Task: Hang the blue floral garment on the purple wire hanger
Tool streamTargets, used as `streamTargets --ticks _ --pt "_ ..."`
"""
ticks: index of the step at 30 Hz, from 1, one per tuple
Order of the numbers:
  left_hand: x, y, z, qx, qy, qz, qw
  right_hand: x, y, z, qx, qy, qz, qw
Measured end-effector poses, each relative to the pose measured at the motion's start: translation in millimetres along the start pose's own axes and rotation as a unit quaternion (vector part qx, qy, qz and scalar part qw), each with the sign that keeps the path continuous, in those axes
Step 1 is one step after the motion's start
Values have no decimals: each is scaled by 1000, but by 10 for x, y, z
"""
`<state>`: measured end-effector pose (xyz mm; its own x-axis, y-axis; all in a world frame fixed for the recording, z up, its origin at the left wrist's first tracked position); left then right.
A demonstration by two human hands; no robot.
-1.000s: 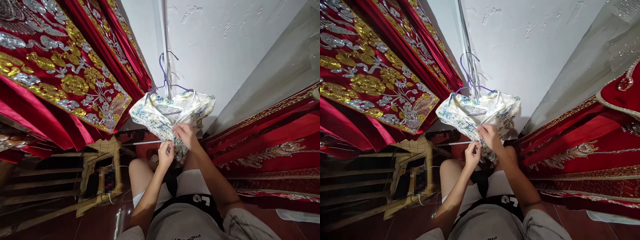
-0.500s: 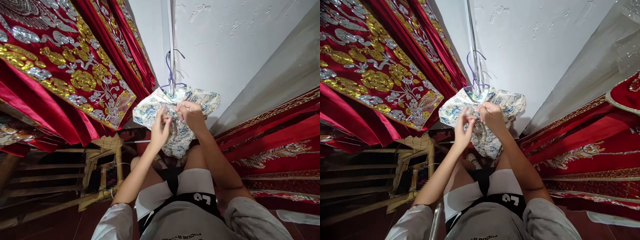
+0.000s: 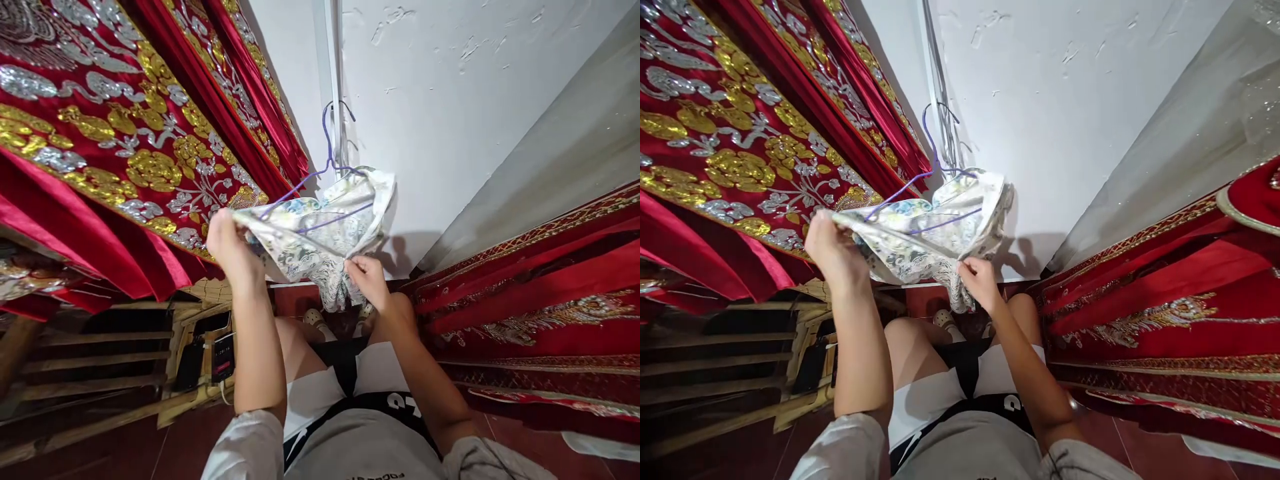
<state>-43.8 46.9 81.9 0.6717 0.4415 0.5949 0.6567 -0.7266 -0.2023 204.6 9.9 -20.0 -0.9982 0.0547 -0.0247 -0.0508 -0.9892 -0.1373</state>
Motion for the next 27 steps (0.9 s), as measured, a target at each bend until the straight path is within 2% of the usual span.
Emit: streamTargets --ticks 1,2,3,6,8,10,12,15,18,21,23,25,27 --pt "-169 -66 92 -71 62 -52 994 35 99 -61 18 -19 3 1000" --pt "-303 -82 214 -156 93 -76 980 72 190 -101 35 -37 5 999" --pt "-415 -58 330 -197 100 -92 971 107 267 -123 49 -54 5 997" --pt "-599 238 742 -297 69 -71 950 156 404 -137 77 -97 -1 992" --pt "-644 507 986 -315 31 -66 946 117 435 -141 83 -105 1 991" --pt "-646 728 1137 -299 -27 -70 951 15 447 -153 79 -87 6 993" --pt "-586 864 1168 -270 -63 -52 959 -118 453 -176 78 -50 24 995" --pt "-378 965 1026 -217 -29 23 975 -297 443 -212 98 16 62 993" --pt "-100 1117 791 -168 17 137 976 -384 379 -183 78 49 40 995" --pt "126 1361 591 -103 -58 258 959 -300 312 -109 46 -21 43 998" --pt "215 1499 500 -36 -155 339 927 -188 299 -58 52 -108 85 989" --pt "230 1551 452 15 -226 385 895 -99 316 8 69 -168 142 973" --pt "168 1518 458 4 -234 403 885 -65 347 95 97 -168 210 958"
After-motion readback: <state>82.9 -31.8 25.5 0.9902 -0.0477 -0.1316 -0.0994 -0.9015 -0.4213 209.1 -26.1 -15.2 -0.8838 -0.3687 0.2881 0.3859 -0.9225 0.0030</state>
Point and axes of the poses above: each hand's wrist, its own y-axis away from the middle knuckle, its own x-axis out of the palm, z = x × y, the point moved 3 cm from there along -y, towards the middle knuckle, and after that the axes turned 5 degrees about -z, right-handed, at the moved point
